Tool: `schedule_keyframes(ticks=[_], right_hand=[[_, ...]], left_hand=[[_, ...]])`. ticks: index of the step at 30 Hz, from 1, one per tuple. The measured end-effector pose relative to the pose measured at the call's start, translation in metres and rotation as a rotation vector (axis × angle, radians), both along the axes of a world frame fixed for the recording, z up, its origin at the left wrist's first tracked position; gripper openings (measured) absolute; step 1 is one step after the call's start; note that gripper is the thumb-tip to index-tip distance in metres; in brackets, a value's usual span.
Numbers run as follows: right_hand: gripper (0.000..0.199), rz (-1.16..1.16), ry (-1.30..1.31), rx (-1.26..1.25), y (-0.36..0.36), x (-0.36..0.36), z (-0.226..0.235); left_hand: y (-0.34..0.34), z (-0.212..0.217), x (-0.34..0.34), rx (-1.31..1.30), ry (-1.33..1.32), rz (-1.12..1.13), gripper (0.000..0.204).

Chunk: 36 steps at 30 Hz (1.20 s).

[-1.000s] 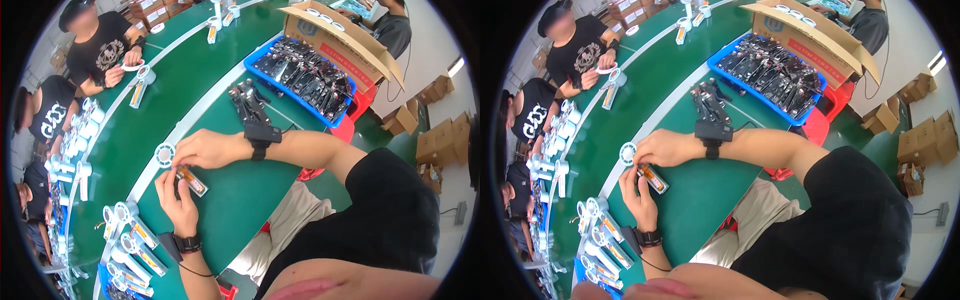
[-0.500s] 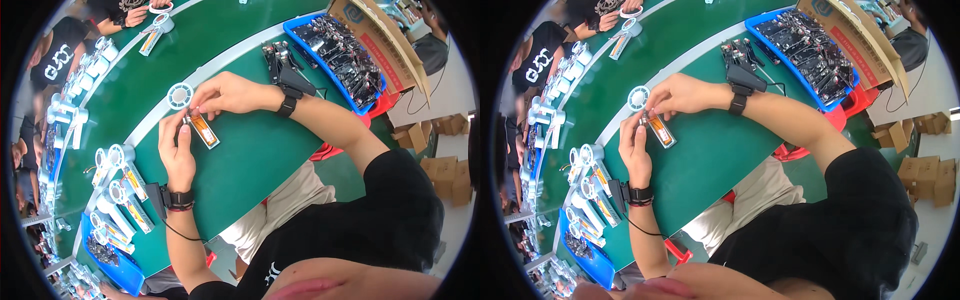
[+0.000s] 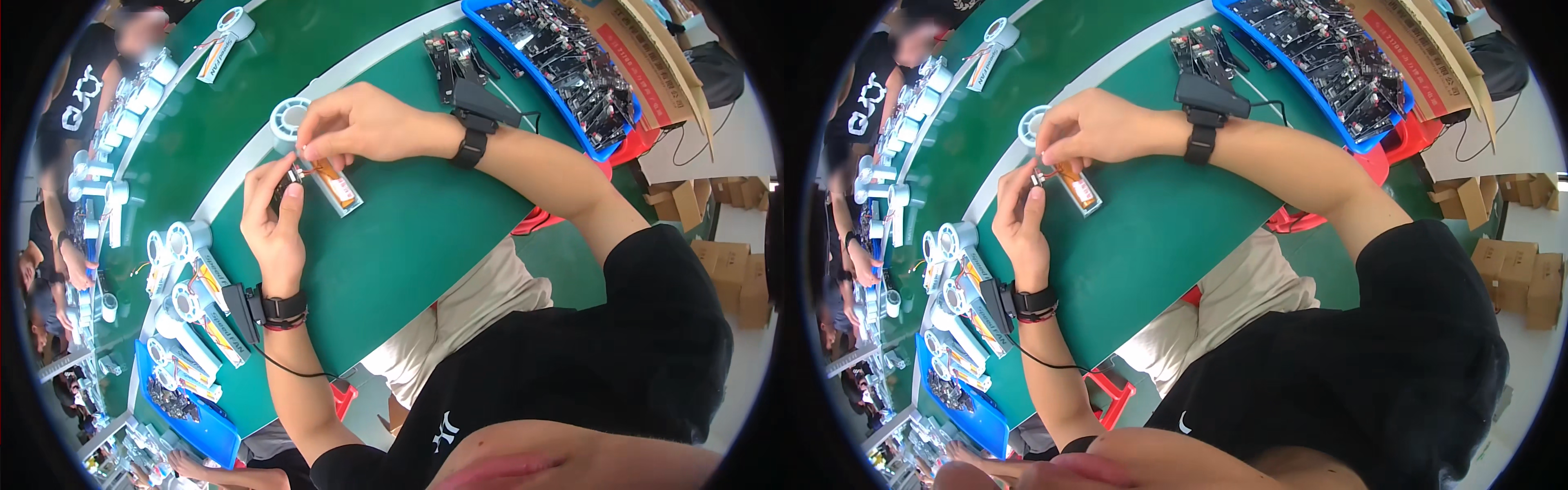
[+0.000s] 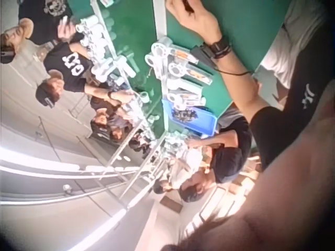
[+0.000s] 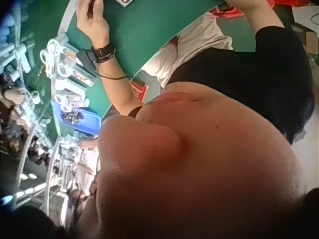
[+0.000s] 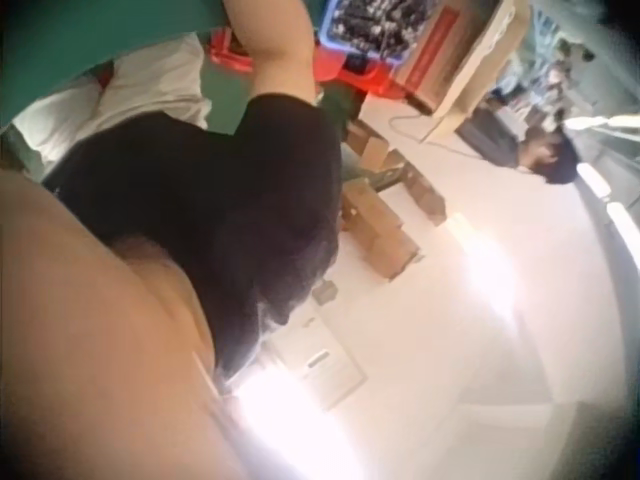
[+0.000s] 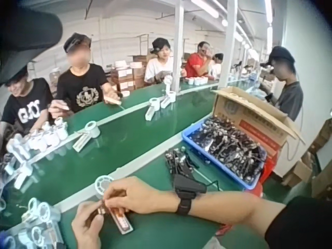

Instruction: Assembling electronic modules by placing components on boards and securing them with tape.

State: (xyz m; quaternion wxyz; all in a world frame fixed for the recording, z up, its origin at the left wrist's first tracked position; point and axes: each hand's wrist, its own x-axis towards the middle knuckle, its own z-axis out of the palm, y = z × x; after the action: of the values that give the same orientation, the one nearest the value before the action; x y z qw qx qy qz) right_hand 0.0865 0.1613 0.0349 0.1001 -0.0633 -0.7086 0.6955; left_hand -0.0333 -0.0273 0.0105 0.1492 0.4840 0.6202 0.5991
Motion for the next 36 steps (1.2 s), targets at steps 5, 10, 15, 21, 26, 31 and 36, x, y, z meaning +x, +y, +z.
schedule_keyframes(ticks=[5,10,15,21,26,31,36], right_hand=[[0.013,0.005,-0.024,-0.033,0.004,0.002,0.000],[0.014,0.024,-0.005,-0.018,-0.005,0.001,-0.006],[0.018,0.033,0.085,0.036,-0.011,0.000,-0.008],[0.021,0.051,0.102,0.070,-0.007,-0.005,-0.011],[0.022,0.041,0.172,0.149,-0.002,-0.005,-0.015],[0.020,0.031,0.189,0.358,-0.008,0.001,-0.002],[0.016,0.034,0.159,0.559,-0.010,0.007,0.006]], left_hand=[[0.002,0.000,0.003,-0.028,-0.011,-0.010,0.028],[0.000,0.001,0.004,-0.027,-0.032,-0.006,0.029],[-0.001,0.000,0.004,-0.036,-0.003,-0.003,0.030],[0.002,0.001,0.003,-0.049,0.058,0.013,0.029],[0.008,0.002,0.005,-0.028,0.192,0.016,0.028],[-0.004,0.009,0.012,-0.061,0.350,0.095,0.028],[-0.002,0.012,0.013,-0.117,0.554,0.149,0.029]])
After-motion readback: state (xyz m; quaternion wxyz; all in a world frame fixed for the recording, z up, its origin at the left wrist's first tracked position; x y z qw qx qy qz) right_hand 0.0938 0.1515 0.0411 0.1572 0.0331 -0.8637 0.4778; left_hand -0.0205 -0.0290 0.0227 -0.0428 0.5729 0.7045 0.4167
